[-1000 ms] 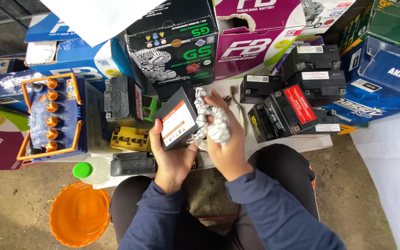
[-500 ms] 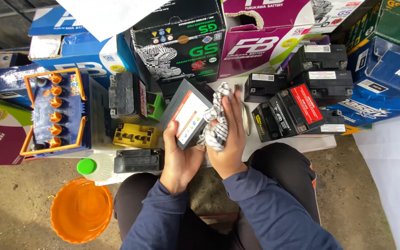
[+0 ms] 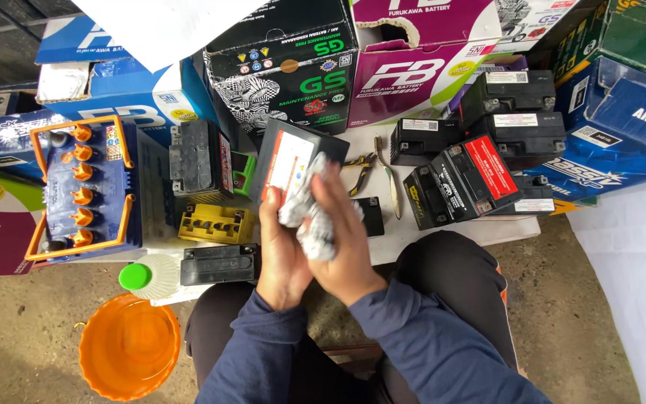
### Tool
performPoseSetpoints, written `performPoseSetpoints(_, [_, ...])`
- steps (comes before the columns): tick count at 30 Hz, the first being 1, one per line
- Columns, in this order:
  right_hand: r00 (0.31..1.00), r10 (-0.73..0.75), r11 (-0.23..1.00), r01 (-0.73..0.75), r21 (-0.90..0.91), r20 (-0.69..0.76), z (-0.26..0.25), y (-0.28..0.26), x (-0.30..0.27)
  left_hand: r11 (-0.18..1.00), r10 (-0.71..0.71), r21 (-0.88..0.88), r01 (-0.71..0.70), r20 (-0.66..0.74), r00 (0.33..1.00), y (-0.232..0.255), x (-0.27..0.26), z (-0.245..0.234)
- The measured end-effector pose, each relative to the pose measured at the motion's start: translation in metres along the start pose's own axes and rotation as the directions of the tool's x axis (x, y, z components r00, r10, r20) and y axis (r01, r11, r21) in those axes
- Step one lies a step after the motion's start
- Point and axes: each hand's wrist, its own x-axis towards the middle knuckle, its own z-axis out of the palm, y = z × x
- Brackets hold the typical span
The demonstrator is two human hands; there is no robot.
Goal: Cleaning and inspecting a small lead-acid battery using a screwdriver and a cloth
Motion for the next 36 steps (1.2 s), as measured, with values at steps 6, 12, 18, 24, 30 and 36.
performPoseSetpoints(6, [0.993, -0.030, 0.994, 0.018, -0.106, -0.112, -0.007, 0.001, 0.025, 0.994, -0.110, -0.021, 0.109, -0.032, 0.993, -0.008, 0.001, -0.009])
performPoseSetpoints(12, [0.994, -0.036, 0.998, 0.041, -0.047, 0.102, -0.001, -0.032, -0.009, 0.991, -0.131, 0.007, 0.134, -0.164, 0.978, 0.005, -0.006, -0.010])
performPoseSetpoints(18, [0.977, -0.137, 0.989, 0.124, -0.085, -0.166, 0.003, 0.011, 0.015, 0.994, -0.105, 0.024, 0.104, 0.039, 0.994, -0.002, 0.003, -0.014])
performPoseSetpoints(24, [0.903, 0.126, 0.992, -0.127, 0.027, -0.410, -0.024, 0.039, 0.051, 0.993, -0.117, 0.028, 0.116, 0.051, 0.992, -0.018, -0.021, -0.017])
performPoseSetpoints(30, [0.813, 0.582, 0.800, -0.575, 0.171, 0.013, -0.064, 0.006, 0.081, 0.968, -0.061, 0.247, 0.040, 0.077, 0.995, -0.005, -0.018, -0.027])
performPoseSetpoints(36, [0.719, 0.688, 0.712, -0.695, 0.097, 0.104, -0.066, -0.018, 0.087, 0.893, -0.043, 0.447, -0.049, 0.193, 0.980, -0.006, 0.024, -0.108])
